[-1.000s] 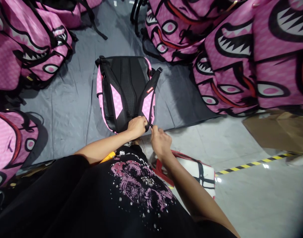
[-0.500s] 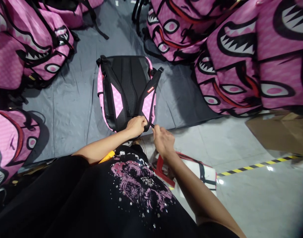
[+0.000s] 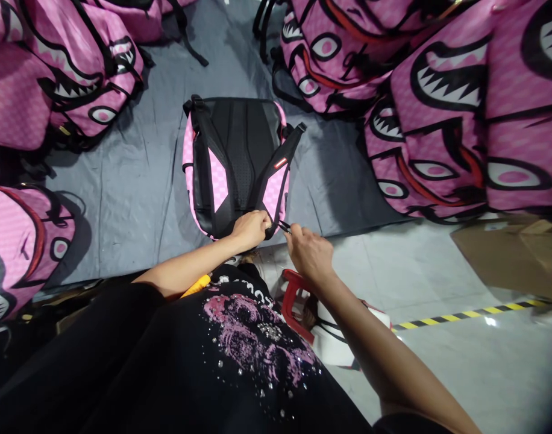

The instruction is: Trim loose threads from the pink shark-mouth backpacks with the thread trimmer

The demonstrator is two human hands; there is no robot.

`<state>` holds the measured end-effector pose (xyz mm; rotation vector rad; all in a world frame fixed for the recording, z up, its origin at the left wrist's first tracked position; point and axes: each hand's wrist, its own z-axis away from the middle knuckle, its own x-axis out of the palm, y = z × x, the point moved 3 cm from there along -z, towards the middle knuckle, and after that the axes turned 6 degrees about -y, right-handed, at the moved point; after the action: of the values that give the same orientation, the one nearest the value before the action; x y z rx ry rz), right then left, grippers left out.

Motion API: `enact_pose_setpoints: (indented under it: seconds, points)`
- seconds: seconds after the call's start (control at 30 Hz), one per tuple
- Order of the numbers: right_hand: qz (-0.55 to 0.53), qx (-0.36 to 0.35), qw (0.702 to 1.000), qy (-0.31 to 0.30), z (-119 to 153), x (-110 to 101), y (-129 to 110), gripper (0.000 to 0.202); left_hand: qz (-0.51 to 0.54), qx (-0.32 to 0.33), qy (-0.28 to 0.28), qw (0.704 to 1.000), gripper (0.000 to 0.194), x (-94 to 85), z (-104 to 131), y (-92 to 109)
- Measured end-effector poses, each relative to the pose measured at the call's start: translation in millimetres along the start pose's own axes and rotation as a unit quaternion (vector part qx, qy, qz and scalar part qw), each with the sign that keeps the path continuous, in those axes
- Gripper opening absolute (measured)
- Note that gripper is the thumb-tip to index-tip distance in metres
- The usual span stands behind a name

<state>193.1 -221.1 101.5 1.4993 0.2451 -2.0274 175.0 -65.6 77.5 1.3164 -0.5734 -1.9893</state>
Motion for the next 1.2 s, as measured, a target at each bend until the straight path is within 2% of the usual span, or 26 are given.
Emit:
enact_pose_setpoints:
  seconds: [0.47,0.73,0.97,1.2]
  points:
    - [-0.023,-0.011,0.999,-0.039,-2.9,4.9,-3.5,0.034,0.011,0.005,0.006,1.000,0.019,-0.5,0.5,1.4]
    - [0.002,-0.026,1.000,-0.012,-5.0,19.5,-1.7,0.029,0.015,0.017,0.014,1.000,0.020,3.5,-1.2,-3.7]
    - [0.029,-0.071,0.997,-0.001,-9.2,17.7,6.6,0.023,0.020,0.014,0.017,1.000,0.019,3.7,-1.9,-3.3]
    - [0.038,-0.083,0.996,0.004,-11.7,20.7,7.3,0.023,0.022,0.017,0.016,0.999,0.019,3.7,-1.8,-5.4]
